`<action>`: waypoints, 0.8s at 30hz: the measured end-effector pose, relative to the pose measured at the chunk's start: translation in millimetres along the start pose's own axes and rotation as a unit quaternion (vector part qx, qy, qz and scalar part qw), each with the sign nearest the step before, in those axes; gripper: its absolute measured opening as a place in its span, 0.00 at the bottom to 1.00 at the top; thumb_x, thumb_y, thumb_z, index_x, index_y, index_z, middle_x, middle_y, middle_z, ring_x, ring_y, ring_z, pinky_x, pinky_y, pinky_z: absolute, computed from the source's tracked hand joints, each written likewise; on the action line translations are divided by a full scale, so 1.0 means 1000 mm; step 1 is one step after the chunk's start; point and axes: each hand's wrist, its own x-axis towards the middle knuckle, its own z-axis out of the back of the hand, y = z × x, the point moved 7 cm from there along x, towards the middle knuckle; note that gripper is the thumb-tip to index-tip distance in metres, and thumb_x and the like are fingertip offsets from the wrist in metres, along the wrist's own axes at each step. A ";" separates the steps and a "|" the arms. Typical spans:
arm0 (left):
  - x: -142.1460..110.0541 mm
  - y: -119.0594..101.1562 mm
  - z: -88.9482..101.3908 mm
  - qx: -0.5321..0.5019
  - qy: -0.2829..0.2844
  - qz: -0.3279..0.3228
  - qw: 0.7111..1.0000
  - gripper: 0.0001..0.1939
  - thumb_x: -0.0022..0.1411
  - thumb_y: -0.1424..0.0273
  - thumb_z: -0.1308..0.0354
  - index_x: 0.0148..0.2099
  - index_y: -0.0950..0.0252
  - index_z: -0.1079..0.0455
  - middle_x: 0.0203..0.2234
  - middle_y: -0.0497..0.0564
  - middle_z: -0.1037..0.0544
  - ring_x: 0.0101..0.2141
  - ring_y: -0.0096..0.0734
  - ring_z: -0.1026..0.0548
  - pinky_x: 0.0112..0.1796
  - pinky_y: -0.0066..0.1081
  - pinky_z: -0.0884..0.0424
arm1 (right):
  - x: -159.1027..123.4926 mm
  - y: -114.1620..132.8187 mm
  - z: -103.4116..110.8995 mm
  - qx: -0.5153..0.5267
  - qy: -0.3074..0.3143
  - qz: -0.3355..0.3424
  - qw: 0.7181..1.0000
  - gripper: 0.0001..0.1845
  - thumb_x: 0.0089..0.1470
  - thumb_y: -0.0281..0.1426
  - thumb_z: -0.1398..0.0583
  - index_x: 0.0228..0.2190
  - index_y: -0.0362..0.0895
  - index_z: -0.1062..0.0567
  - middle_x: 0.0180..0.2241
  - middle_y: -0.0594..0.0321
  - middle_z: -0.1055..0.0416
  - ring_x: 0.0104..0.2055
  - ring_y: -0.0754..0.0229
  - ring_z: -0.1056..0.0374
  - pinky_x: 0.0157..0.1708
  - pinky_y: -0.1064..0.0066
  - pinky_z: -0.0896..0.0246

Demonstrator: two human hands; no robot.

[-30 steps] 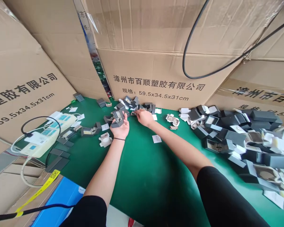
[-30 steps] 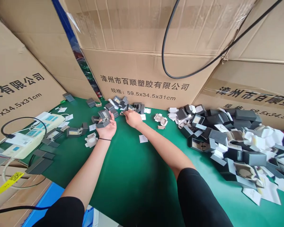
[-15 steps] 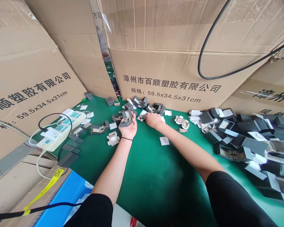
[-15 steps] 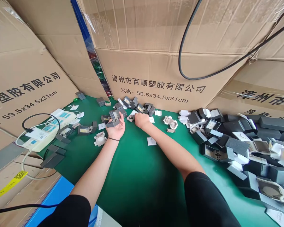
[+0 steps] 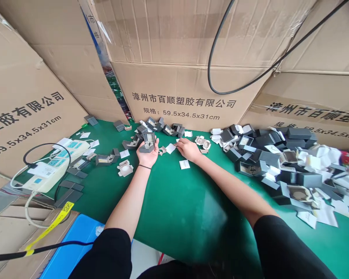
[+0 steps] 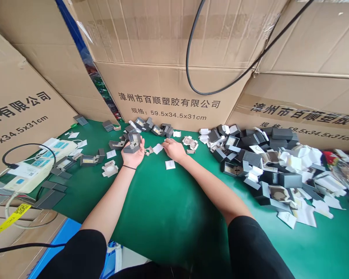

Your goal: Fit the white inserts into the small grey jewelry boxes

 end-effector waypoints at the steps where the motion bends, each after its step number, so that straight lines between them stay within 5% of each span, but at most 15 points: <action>1: 0.000 0.001 0.000 0.003 -0.001 -0.002 1.000 0.20 0.63 0.65 0.59 0.52 0.65 0.33 0.39 0.58 0.24 0.42 0.36 0.25 0.29 0.26 0.27 | 0.003 0.005 0.000 0.000 -0.004 0.031 1.000 0.18 0.63 0.30 0.55 0.50 0.46 0.32 0.52 0.55 0.35 0.53 0.57 0.41 0.41 0.71 0.40; 5: 0.000 -0.001 0.001 0.013 -0.013 -0.005 1.000 0.20 0.61 0.65 0.57 0.52 0.65 0.33 0.38 0.58 0.23 0.40 0.37 0.24 0.28 0.27 0.27 | 0.016 0.026 -0.009 -0.013 0.014 0.110 0.994 0.18 0.61 0.25 0.53 0.47 0.44 0.29 0.49 0.54 0.32 0.50 0.54 0.41 0.45 0.66 0.42; 9: 0.001 -0.009 0.003 0.005 -0.021 -0.012 1.000 0.21 0.61 0.64 0.57 0.49 0.67 0.32 0.37 0.59 0.24 0.39 0.36 0.24 0.28 0.26 0.28 | 0.009 0.025 -0.010 -0.012 0.009 0.090 0.996 0.19 0.62 0.26 0.56 0.42 0.38 0.27 0.42 0.49 0.30 0.49 0.53 0.41 0.46 0.64 0.44; 15: 0.002 -0.009 -0.001 0.000 -0.020 -0.024 0.999 0.20 0.60 0.63 0.57 0.46 0.67 0.31 0.37 0.58 0.24 0.39 0.35 0.24 0.28 0.25 0.29 | -0.016 0.013 -0.008 0.014 0.012 0.071 0.997 0.18 0.62 0.37 0.52 0.46 0.43 0.29 0.46 0.54 0.31 0.50 0.57 0.40 0.46 0.70 0.42; 24: -0.014 -0.003 -0.009 0.060 -0.054 -0.025 0.996 0.17 0.60 0.65 0.55 0.44 0.69 0.31 0.36 0.59 0.24 0.38 0.38 0.24 0.30 0.28 0.28 | -0.011 0.019 -0.005 0.022 0.000 0.010 1.000 0.17 0.63 0.36 0.53 0.44 0.44 0.28 0.45 0.55 0.31 0.46 0.58 0.33 0.37 0.73 0.38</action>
